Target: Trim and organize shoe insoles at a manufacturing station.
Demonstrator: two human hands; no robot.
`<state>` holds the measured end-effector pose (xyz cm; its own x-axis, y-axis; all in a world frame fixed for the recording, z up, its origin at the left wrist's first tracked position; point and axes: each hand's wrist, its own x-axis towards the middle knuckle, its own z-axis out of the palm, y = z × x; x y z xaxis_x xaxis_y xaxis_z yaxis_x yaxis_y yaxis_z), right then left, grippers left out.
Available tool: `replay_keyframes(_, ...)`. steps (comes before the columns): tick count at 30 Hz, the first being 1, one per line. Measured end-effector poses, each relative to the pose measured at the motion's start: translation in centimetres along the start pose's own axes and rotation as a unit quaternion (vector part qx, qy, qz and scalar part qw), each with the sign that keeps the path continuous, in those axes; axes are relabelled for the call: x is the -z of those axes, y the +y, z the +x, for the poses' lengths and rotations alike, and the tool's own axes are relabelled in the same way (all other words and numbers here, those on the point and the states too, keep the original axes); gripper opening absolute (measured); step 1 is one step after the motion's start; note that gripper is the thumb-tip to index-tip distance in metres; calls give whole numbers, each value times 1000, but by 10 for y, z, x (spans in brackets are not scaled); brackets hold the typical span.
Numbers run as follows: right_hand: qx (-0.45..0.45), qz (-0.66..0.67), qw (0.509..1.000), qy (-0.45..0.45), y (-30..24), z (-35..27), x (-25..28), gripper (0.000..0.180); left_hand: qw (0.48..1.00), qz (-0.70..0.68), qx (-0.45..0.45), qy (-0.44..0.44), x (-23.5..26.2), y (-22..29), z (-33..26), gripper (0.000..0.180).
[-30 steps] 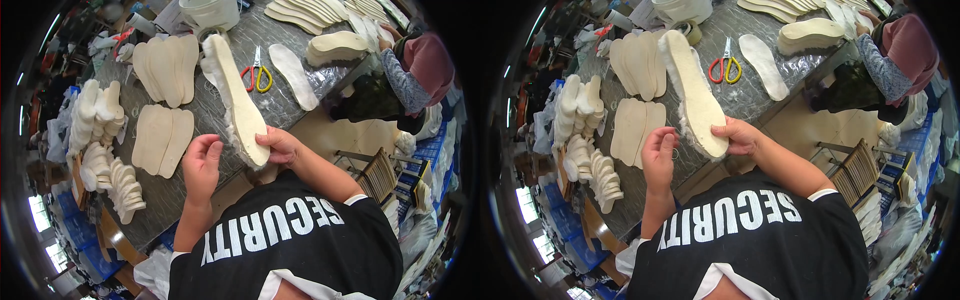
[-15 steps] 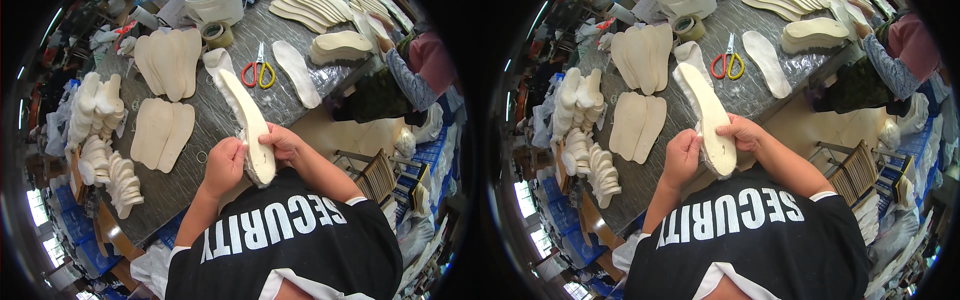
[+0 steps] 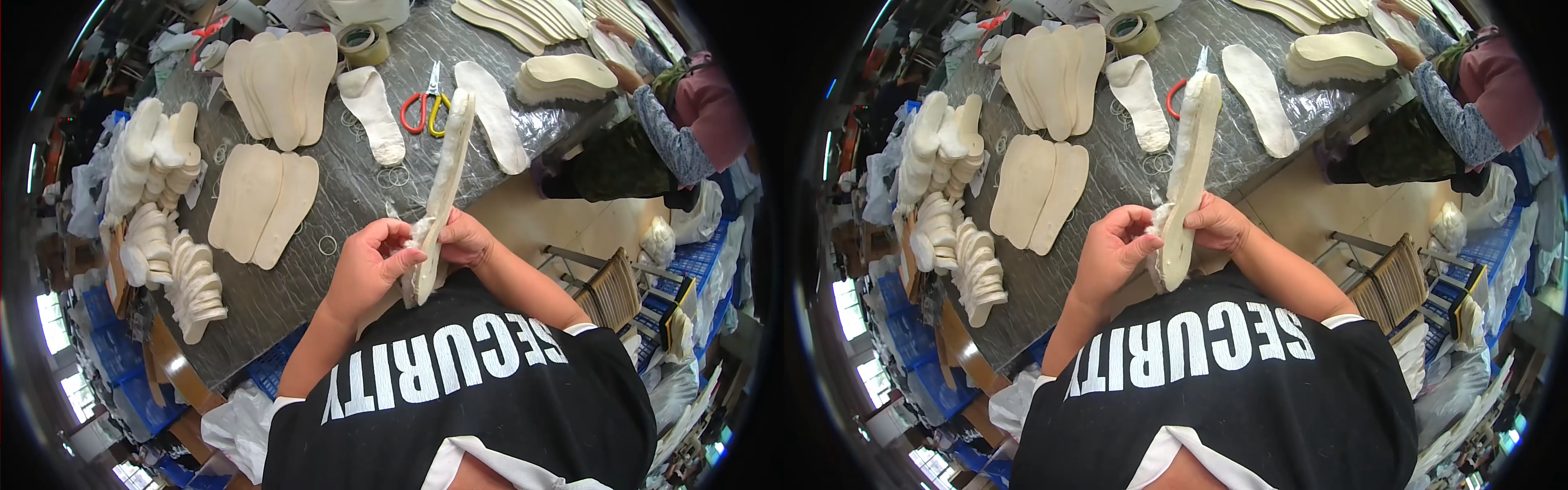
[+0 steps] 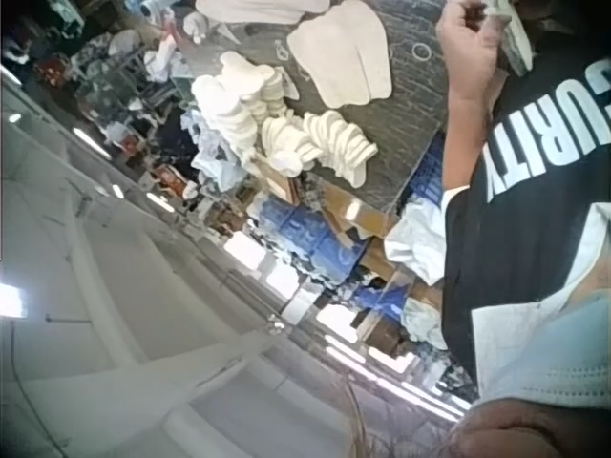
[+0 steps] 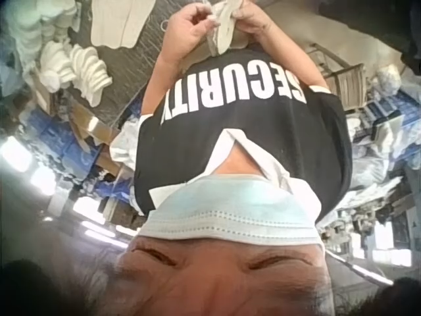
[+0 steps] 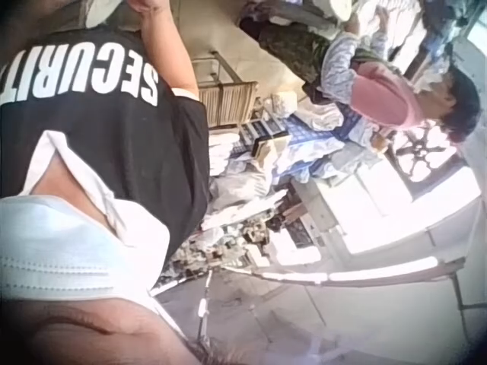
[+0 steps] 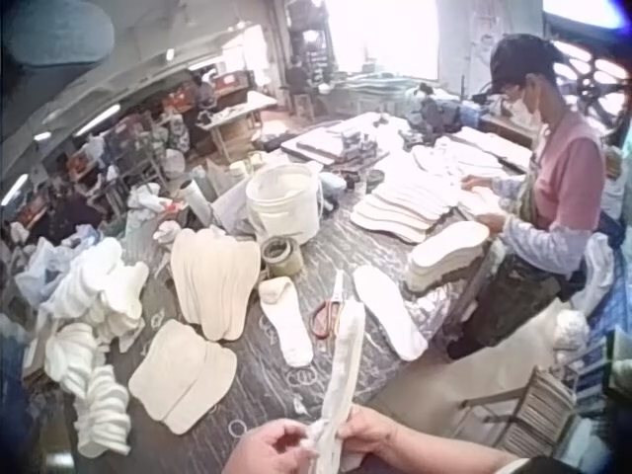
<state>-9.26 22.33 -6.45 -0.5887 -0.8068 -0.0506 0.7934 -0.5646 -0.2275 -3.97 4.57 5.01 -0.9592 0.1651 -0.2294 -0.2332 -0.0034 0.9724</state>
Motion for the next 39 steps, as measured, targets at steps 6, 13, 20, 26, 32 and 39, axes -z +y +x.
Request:
replay_keyframes(6,-19,26,996,-80,3,1,3,34,997,-10,66,-30,-4,0,0,17)
replay_keyframes(13,-19,45,996,-81,7,1,8,31,961,-243,134,-11,-14,-13,-2,16)
replay_keyframes(20,-8,46,998,-46,6,-4,11,34,989,-123,78,9,-15,13,-7,12)
replay_keyframes(26,-4,1,999,-51,6,-5,1,37,981,-116,154,-32,-8,0,-8,12)
replay_keyframes(32,88,-100,985,107,10,2,-17,43,992,-55,73,84,-9,-23,-6,12)
replay_keyframes(39,129,-71,979,141,13,-5,-18,40,987,-93,97,84,-12,-16,5,19)
